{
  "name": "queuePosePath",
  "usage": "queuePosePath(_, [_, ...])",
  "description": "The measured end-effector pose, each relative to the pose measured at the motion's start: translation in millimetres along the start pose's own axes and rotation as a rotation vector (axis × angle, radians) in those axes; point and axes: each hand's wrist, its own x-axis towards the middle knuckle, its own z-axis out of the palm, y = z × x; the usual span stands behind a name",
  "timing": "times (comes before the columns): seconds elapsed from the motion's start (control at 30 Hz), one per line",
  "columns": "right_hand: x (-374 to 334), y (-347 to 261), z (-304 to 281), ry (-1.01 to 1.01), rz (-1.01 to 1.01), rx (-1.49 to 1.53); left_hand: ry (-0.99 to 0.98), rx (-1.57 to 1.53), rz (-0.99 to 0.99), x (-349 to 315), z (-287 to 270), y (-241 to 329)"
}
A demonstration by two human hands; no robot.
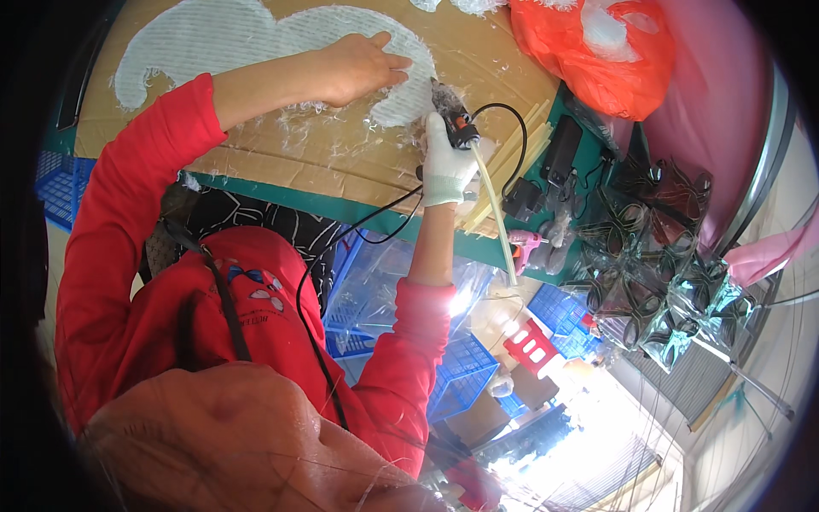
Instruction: The person smooths a shaped fabric cutout on cardboard by hand, receives and sets aside a paper note, and applies hot glue along the edge of the cutout using a glue gun.
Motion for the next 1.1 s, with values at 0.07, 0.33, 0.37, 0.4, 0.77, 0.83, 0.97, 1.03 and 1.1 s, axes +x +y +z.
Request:
queuePosePath(0.07, [-4.3,-3.5,-0.4,-0.058,0.022,0.035,0.012,-0.028,-0.022,-0.8,0.7,-0.4])
queuePosePath(0.33, [-3.2,1.1,-0.9,-0.032,0.02,0.061,0.017,-0.03,-0.006,-0.2,-0.1,1.5])
queuePosePath(0.37, [-4.3,-0.2,0.8,-0.046,0.009,0.081,0.033,-0.043,-0.005,-1.1,0.8,0.7])
queuePosePath(0.4, [-6.2,-2.2,1.4,-0.048,0.009,0.08,0.032,-0.044,-0.007,-1.3,1.3,-0.2])
queuePosePath(0.77, [-2.5,3.0,1.3,-0.045,-0.043,0.078,0.028,-0.032,-0.007,-3.1,-2.1,2.0])
queuePosePath(0.83, [-3.6,8.0,0.2,-0.017,-0.052,0.066,0.037,-0.041,-0.01,-2.6,0.2,1.0])
queuePosePath(0.97, [-8.3,11.5,-2.4,0.046,-0.056,0.019,-0.011,-0.023,-0.021,-1.3,-1.4,0.7])
queuePosePath(1.03, [-9.0,9.2,-0.2,0.056,-0.048,0.038,-0.034,-0.024,-0.022,-0.5,-3.1,1.1])
queuePosePath(1.1, [-8.6,7.9,-0.4,0.069,-0.041,0.061,-0.057,-0.02,-0.021,-0.3,-4.6,2.6])
